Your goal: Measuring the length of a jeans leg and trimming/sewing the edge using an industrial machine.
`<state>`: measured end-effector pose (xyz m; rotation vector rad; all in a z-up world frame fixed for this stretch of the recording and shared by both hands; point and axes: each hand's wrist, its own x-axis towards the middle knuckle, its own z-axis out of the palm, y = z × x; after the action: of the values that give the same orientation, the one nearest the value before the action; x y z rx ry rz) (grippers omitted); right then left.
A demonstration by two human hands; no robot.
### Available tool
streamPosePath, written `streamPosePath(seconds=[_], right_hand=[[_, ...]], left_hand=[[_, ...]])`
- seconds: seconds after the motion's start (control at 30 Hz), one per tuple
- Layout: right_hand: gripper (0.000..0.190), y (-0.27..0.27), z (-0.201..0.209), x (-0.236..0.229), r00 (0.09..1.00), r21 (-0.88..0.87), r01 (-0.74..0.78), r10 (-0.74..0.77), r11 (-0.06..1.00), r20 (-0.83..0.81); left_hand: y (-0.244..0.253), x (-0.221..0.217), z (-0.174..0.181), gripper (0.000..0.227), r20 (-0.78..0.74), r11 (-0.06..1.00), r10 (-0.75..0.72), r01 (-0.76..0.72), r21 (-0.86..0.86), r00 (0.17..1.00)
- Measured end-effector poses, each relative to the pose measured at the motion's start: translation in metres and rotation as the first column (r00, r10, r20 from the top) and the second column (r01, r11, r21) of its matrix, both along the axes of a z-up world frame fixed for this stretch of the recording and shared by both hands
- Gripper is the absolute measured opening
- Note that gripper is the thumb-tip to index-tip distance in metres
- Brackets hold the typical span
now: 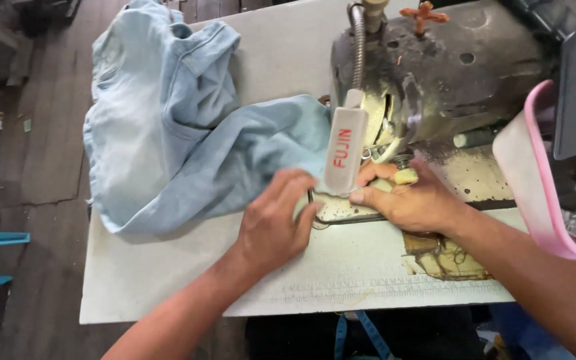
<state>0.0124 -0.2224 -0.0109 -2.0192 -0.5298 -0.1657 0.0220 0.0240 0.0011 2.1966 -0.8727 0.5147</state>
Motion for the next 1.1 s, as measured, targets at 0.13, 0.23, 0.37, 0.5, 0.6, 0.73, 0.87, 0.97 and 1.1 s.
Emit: streamPosePath(seconds=[0.13, 0.23, 0.37, 0.5, 0.6, 0.73, 0.87, 0.97, 1.1], right_hand=[[0.013, 0.002, 0.005, -0.004, 0.998, 0.005, 0.035, -0.035, 0.999, -0.06], [0.011, 0.005, 0.005, -0.007, 0.997, 0.083, 0.036, -0.031, 0.996, -0.065], [0.012, 0.002, 0.01, -0.009, 0.997, 0.045, 0.041, -0.037, 0.998, -0.074], [0.013, 0.0, 0.008, 0.001, 0.991, 0.004, -0.124, 0.124, 0.992, 0.041], [0.012, 0.003, -0.001, -0.006, 0.959, 0.003, -0.219, 0.215, 0.976, 0.186], [0.016, 0.013, 0.04, -0.024, 0.768, -0.15, -0.349, 0.374, 0.925, 0.519], [0.023, 0.01, 0.054, -0.043, 0.769, -0.212, -0.337, 0.399, 0.917, 0.5], [0.019, 0.006, 0.03, -0.047, 0.773, -0.192, -0.301, 0.357, 0.934, 0.524], [0.022, 0.006, 0.008, -0.049, 0.809, -0.235, -0.18, 0.279, 0.955, 0.517]], left_hand=[[-0.006, 0.031, -0.008, 0.02, 0.139, 1.0, -0.015, 0.016, -0.006, 0.99], [-0.01, 0.042, -0.014, 0.015, 0.102, 0.99, -0.129, 0.134, -0.04, 0.986], [-0.001, 0.039, 0.0, 0.024, -0.009, 0.965, -0.254, 0.253, -0.077, 0.967], [0.01, 0.009, 0.046, 0.023, -0.024, 0.946, -0.322, 0.323, 0.026, 0.946], [0.004, -0.02, 0.075, 0.022, 0.048, 0.887, -0.423, 0.403, 0.226, 0.905], [-0.01, -0.054, 0.09, 0.014, 0.177, 0.74, -0.511, 0.325, 0.589, 0.841], [-0.019, -0.06, 0.08, 0.017, 0.138, 0.726, -0.521, 0.352, 0.591, 0.842], [-0.027, -0.044, 0.065, 0.013, 0.062, 0.706, -0.542, 0.413, 0.575, 0.838], [-0.023, -0.019, 0.005, 0.009, 0.181, 0.856, -0.347, 0.232, 0.462, 0.92]])
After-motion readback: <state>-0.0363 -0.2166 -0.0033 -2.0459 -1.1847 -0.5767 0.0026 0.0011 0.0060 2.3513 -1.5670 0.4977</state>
